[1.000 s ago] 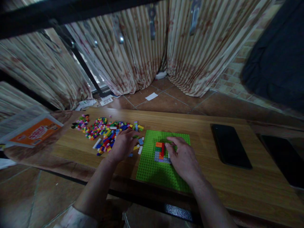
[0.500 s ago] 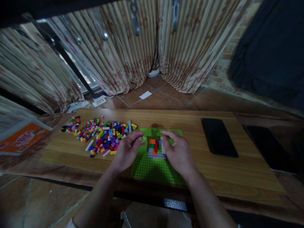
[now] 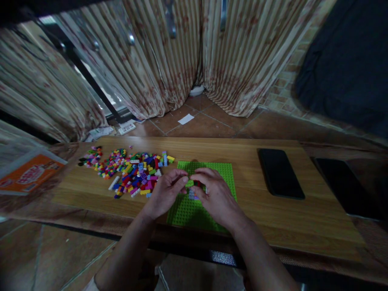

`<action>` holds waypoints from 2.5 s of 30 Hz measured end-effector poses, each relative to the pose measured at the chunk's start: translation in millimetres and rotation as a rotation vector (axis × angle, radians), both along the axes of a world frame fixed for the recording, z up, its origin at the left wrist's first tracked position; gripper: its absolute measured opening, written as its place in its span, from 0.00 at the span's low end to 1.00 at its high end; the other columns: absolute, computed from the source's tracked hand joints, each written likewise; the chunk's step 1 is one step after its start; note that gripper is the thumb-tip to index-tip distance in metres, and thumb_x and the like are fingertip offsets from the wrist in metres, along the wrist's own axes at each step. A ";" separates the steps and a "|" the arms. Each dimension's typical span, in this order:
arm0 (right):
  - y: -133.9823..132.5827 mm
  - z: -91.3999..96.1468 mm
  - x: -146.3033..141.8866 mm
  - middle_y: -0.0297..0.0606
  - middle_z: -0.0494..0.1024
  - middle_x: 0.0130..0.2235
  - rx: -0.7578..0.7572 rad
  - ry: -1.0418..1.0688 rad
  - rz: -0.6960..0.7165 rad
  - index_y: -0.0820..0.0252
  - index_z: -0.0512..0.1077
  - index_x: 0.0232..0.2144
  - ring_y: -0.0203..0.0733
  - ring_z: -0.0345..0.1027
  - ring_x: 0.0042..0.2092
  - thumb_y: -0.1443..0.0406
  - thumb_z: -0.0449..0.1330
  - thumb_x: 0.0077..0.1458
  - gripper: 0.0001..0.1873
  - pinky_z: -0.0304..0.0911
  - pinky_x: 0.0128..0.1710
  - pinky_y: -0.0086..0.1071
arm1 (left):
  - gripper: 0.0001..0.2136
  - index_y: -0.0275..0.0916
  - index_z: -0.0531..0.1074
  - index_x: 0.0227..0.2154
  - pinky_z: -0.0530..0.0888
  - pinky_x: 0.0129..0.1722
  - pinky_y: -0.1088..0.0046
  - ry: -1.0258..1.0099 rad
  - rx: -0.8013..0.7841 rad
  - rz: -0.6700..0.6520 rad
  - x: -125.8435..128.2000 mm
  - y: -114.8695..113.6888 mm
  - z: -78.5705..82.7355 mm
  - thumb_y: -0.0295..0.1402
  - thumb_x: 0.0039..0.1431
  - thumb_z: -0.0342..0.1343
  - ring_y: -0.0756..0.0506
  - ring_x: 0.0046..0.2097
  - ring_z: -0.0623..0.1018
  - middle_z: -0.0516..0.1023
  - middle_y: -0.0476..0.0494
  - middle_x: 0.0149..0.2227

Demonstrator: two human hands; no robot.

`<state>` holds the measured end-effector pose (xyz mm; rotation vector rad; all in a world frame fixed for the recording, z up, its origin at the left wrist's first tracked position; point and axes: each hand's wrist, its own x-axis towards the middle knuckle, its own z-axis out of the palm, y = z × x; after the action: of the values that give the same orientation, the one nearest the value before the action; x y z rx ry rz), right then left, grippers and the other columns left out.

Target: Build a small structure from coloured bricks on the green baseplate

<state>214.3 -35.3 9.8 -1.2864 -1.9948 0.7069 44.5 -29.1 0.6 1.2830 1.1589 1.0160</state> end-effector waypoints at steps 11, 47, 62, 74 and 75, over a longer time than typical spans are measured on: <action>1.3 -7.5 -1.4 0.42 0.74 0.49 0.043 -0.125 -0.081 0.54 0.77 0.38 0.50 0.67 0.53 0.64 0.58 0.55 0.09 0.61 0.55 0.48 | 0.08 0.38 0.70 0.30 0.70 0.27 0.77 0.253 0.048 0.090 -5.0 0.1 -2.1 0.35 0.61 0.50 0.51 0.27 0.73 0.73 0.50 0.25; 5.0 -12.5 -6.5 0.44 0.78 0.43 -0.153 -0.006 -0.314 0.61 0.76 0.41 0.46 0.71 0.44 0.59 0.56 0.54 0.17 0.64 0.48 0.43 | 0.05 0.38 0.72 0.36 0.74 0.41 0.69 0.308 0.136 0.105 6.4 -3.1 -15.0 0.27 0.56 0.57 0.46 0.38 0.78 0.79 0.45 0.36; 14.3 -19.3 -13.0 0.40 0.81 0.35 -0.345 0.175 -0.430 0.58 0.78 0.34 0.44 0.73 0.36 0.60 0.60 0.44 0.14 0.66 0.39 0.39 | 0.06 0.35 0.74 0.29 0.72 0.35 0.75 0.194 -0.018 0.218 16.6 1.8 -8.9 0.20 0.48 0.58 0.50 0.32 0.76 0.77 0.48 0.29; 14.2 -23.2 -7.5 0.39 0.81 0.33 -0.360 0.189 -0.372 0.58 0.78 0.36 0.44 0.72 0.33 0.55 0.61 0.46 0.18 0.65 0.37 0.39 | 0.05 0.37 0.75 0.33 0.73 0.38 0.74 0.215 0.094 0.199 12.9 -7.3 -11.5 0.24 0.54 0.56 0.49 0.35 0.78 0.79 0.46 0.33; 14.1 -23.9 -6.3 0.39 0.81 0.34 -0.361 0.185 -0.368 0.57 0.78 0.37 0.44 0.73 0.34 0.53 0.60 0.46 0.19 0.65 0.37 0.39 | 0.05 0.37 0.75 0.33 0.73 0.38 0.75 0.228 0.116 0.197 9.1 -7.7 -10.0 0.25 0.55 0.55 0.49 0.36 0.78 0.79 0.46 0.33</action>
<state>208.1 -21.2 -14.1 -1.6732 -1.4693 0.9889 53.6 -36.8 -9.4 1.4250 1.4400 1.1144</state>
